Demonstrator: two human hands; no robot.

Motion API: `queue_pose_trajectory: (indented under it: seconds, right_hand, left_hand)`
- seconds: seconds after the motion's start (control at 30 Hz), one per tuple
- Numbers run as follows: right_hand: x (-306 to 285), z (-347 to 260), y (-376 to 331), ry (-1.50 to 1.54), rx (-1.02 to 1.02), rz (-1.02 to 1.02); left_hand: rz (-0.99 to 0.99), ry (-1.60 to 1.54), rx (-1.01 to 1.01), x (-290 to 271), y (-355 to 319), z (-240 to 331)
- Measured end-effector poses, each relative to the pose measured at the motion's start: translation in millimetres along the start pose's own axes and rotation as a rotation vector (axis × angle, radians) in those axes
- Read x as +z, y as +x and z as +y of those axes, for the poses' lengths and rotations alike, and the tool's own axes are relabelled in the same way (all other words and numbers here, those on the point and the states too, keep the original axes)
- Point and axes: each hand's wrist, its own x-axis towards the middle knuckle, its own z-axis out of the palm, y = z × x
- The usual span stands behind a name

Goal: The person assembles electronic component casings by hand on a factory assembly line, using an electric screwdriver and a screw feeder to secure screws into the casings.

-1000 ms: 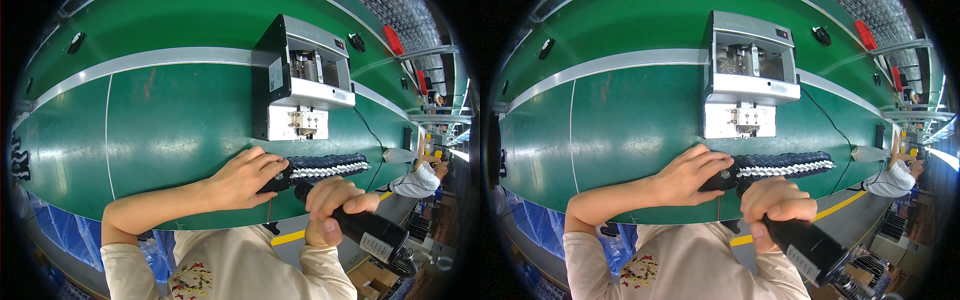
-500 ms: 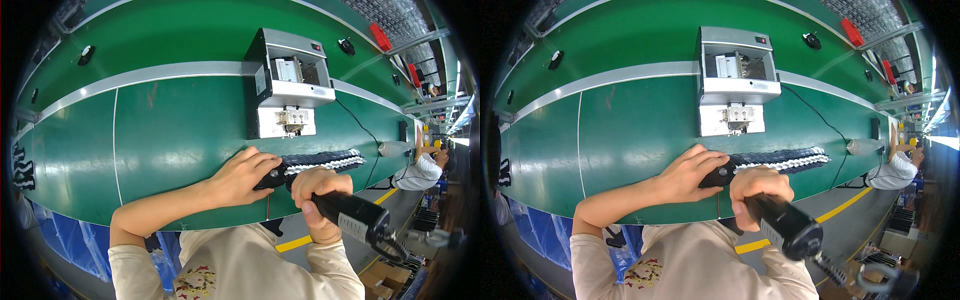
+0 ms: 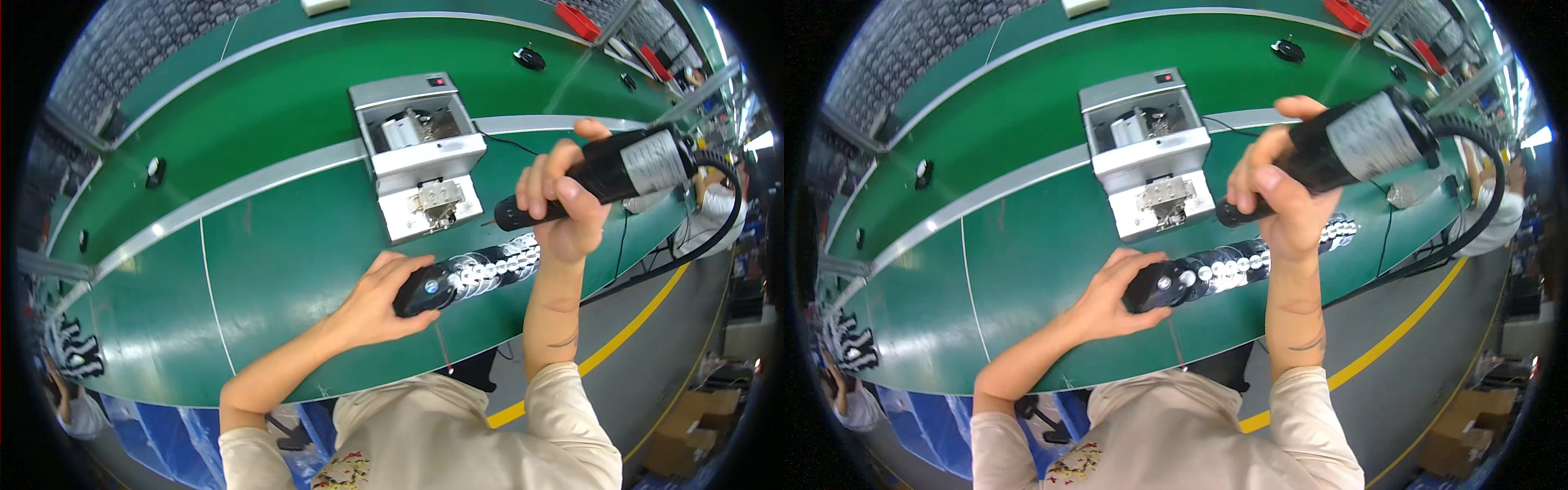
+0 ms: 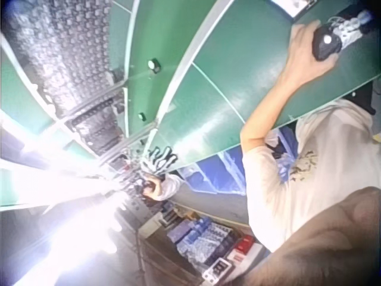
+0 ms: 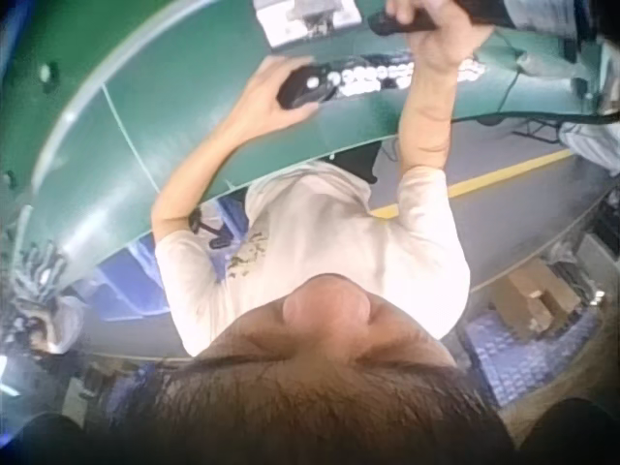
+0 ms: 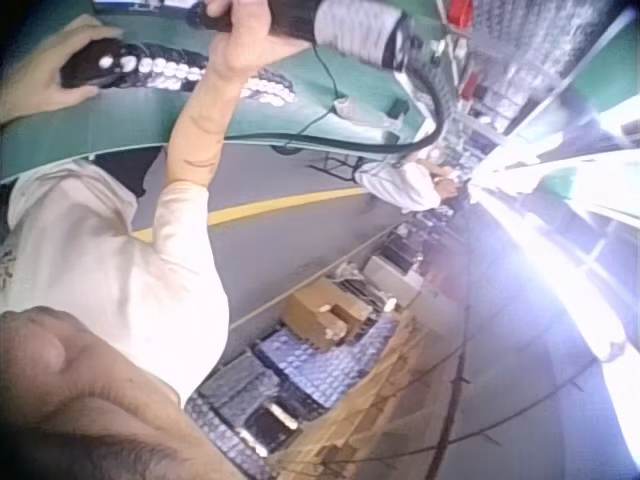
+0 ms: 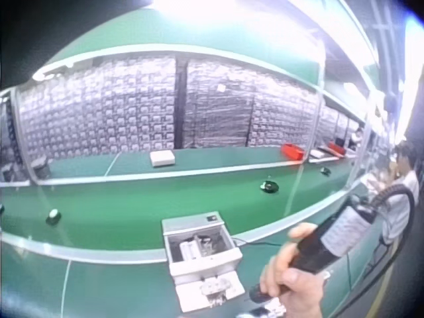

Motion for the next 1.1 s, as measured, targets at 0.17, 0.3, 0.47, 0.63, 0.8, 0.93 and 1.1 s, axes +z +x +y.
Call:
queue_pose_trajectory:
  seconds: [0.17,0.3,0.47,0.63,0.8,0.93,1.1]
  right_hand:
    - [-9,-5,-2,-0.042,0.035,0.033]
    - [-8,-4,-2,-0.015,0.049,0.028]
    - [2,-1,-20,-0.077,0.021,0.028]
    - [-10,-6,-12,-0.159,0.046,0.061]
    - [-9,-4,-14,-0.121,0.105,0.079]
    - [-9,0,-14,-0.176,0.131,0.067]
    - [-9,4,-15,-0.239,0.062,0.096]
  left_hand:
    - [-0.269,0.057,0.003,-61,-13,-5]
    - [0.107,0.395,-0.145,-100,-26,-38]
    - [0.81,0.159,-0.364,-150,-41,-112]
    - [0.84,0.565,-0.42,-205,-47,-158]
    - [1.116,0.879,-0.549,-267,-60,-205]
    - [1.085,0.963,-0.593,-301,-59,-233]
    - [0.997,0.818,-0.706,-317,-65,-240]
